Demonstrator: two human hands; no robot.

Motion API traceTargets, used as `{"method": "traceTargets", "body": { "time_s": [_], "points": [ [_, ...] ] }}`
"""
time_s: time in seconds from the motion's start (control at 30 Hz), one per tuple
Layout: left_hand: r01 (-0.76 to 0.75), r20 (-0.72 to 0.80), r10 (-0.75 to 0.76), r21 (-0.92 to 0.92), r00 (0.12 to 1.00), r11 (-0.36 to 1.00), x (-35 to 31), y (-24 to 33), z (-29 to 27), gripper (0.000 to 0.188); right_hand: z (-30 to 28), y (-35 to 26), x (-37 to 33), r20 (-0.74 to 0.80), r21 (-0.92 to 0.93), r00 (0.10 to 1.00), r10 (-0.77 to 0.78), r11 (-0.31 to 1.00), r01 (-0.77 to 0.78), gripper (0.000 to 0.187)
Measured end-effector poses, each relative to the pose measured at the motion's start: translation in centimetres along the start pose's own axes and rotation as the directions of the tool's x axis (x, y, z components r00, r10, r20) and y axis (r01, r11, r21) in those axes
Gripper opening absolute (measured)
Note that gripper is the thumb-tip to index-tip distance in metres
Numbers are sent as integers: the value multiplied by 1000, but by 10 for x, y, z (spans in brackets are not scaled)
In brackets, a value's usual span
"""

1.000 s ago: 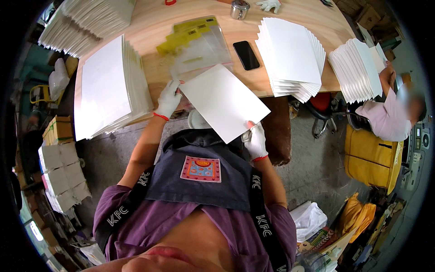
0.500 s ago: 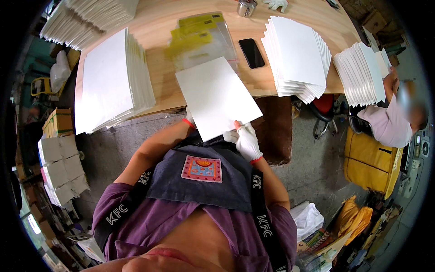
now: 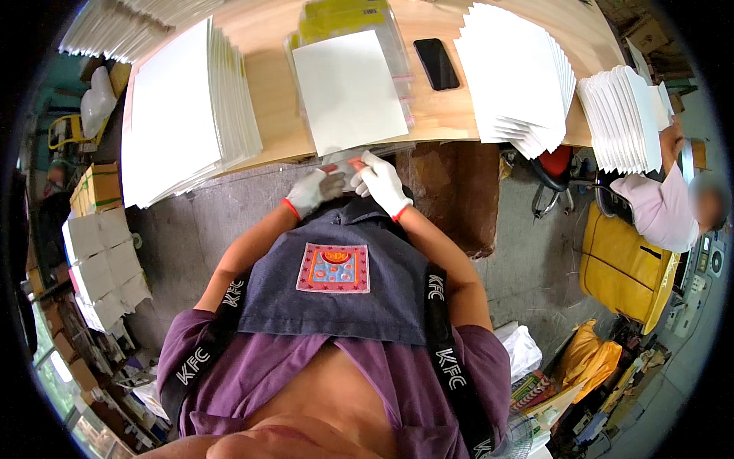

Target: The person repeatedly picks up white sheets of paper, places them into clear plastic sleeves, and stacks the packaged items on the table. The person wears white gloves and works at a wooden table with stacks of paper and sleeves.

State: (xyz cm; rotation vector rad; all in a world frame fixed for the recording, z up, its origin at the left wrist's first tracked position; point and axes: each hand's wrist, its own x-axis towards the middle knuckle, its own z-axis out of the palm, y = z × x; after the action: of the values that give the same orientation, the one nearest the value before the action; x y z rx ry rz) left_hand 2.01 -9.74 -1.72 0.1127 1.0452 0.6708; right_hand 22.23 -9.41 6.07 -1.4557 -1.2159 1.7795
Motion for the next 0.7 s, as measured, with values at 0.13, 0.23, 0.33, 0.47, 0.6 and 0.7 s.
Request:
{"method": "traceTargets", "body": {
  "time_s": [0.13,0.23,0.33,0.47,0.6,0.7],
  "points": [
    [-175,-55,184,142,981,974,-9,15,-14,30,19,2,32,116,-640,906,-408,666,382,16],
    [-191,-75,217,258,973,947,-18,26,-4,27,36,2,51,186,-823,913,-364,449,347,15],
    [-204,-48,226,278,973,939,-16,29,-8,24,46,-2,63,241,-868,922,-302,359,344,12],
    [-249,-36,272,300,962,921,-9,29,-14,22,36,-2,63,312,-728,878,-363,502,467,13],
    [-260,-102,307,326,946,909,-13,27,-25,21,-51,3,10,-366,352,929,-53,916,191,12],
    [-267,-11,347,617,938,740,-25,35,-27,17,-228,152,-45,-492,782,853,-174,343,520,16]
  ]
}}
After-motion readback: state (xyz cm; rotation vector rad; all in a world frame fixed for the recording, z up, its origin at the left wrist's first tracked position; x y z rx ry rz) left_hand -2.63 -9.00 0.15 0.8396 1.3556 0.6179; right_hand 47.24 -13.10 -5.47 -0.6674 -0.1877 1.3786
